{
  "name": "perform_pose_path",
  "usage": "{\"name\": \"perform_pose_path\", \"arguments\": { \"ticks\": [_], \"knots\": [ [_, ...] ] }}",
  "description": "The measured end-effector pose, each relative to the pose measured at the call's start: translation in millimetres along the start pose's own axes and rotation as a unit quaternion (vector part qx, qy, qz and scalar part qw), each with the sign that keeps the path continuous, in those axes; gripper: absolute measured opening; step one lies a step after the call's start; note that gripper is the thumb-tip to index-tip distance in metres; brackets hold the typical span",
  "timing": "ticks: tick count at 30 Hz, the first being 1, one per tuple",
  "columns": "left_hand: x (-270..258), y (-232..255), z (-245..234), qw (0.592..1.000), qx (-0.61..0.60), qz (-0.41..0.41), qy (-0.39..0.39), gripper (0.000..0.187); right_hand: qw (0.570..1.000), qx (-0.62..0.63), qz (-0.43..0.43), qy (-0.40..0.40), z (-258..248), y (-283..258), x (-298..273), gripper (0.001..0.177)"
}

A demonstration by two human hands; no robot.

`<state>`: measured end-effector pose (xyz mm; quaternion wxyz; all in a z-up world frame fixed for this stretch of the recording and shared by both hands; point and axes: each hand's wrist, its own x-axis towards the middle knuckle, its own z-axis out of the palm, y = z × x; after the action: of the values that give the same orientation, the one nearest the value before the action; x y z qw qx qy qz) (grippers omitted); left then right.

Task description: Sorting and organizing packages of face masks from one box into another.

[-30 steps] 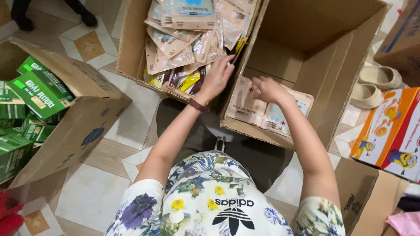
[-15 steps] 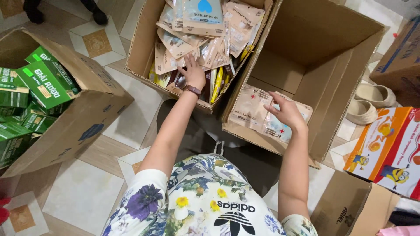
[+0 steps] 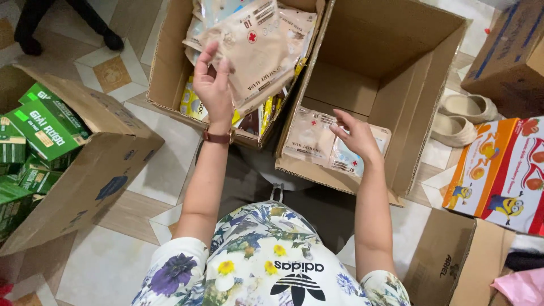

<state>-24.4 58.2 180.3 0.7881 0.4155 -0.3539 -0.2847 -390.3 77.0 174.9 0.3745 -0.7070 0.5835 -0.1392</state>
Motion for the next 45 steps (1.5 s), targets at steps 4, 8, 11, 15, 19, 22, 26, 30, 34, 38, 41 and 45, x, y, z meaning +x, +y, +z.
{"name": "perform_pose_path", "arguments": {
  "ticks": [4, 8, 11, 15, 19, 22, 26, 30, 34, 38, 41, 45],
  "knots": [
    [-11.9, 24.9, 23.8, 0.997, -0.062, -0.032, -0.012, 0.038, 0.998, 0.059, -0.024, 0.022, 5.2, 11.9, 5.4, 0.051],
    [-29.2, 27.8, 44.5, 0.988, -0.114, -0.092, -0.047, 0.041, 0.972, 0.221, -0.055, 0.065, 9.6, 19.7, 9.6, 0.046],
    [-44.1, 23.7, 61.7, 0.983, -0.115, -0.122, -0.074, 0.041, 0.919, 0.38, -0.077, 0.073, 9.1, 23.9, 11.5, 0.05],
    [-62.3, -1.4, 79.0, 0.974, -0.111, -0.158, -0.121, 0.038, 0.867, 0.479, -0.095, 0.098, 1.1, 17.7, 5.5, 0.059],
    [-77.0, -9.9, 98.2, 0.964, -0.113, -0.186, -0.154, 0.038, 0.842, 0.514, -0.131, 0.097, -0.3, 26.6, 4.9, 0.06],
    [-83.4, -9.9, 106.0, 0.957, -0.076, -0.207, -0.188, 0.04, 0.823, 0.546, -0.136, 0.077, -1.3, 27.8, 3.2, 0.059],
    [-78.3, 14.3, 118.3, 0.946, -0.088, -0.222, -0.221, 0.051, 0.823, 0.554, -0.089, 0.087, -5.5, 28.3, 0.9, 0.052],
    [-73.4, -6.6, 103.8, 0.937, -0.038, -0.226, -0.265, 0.058, 0.861, 0.491, -0.082, 0.108, 1.3, 42.2, 5.5, 0.049],
    [-92.2, -68.8, 83.7, 0.96, 0.006, -0.189, -0.208, 0.03, 0.888, 0.429, -0.065, 0.154, 6.7, 42.4, 15.0, 0.06],
    [-97.2, -37.2, 109.5, 0.944, -0.193, -0.253, -0.092, 0.028, 0.849, 0.508, 0.078, 0.123, 3.1, 34.1, 12.5, 0.075],
    [-115.6, -42.4, 117.4, 0.907, -0.265, -0.313, -0.095, 0.036, 0.767, 0.632, 0.091, 0.061, -0.6, 22.7, 11.5, 0.07],
    [-120.0, -17.6, 121.5, 0.885, -0.228, -0.371, -0.169, 0.051, 0.703, 0.701, 0.08, 0.09, -1.2, 33.9, 17.1, 0.052]
  ]
}}
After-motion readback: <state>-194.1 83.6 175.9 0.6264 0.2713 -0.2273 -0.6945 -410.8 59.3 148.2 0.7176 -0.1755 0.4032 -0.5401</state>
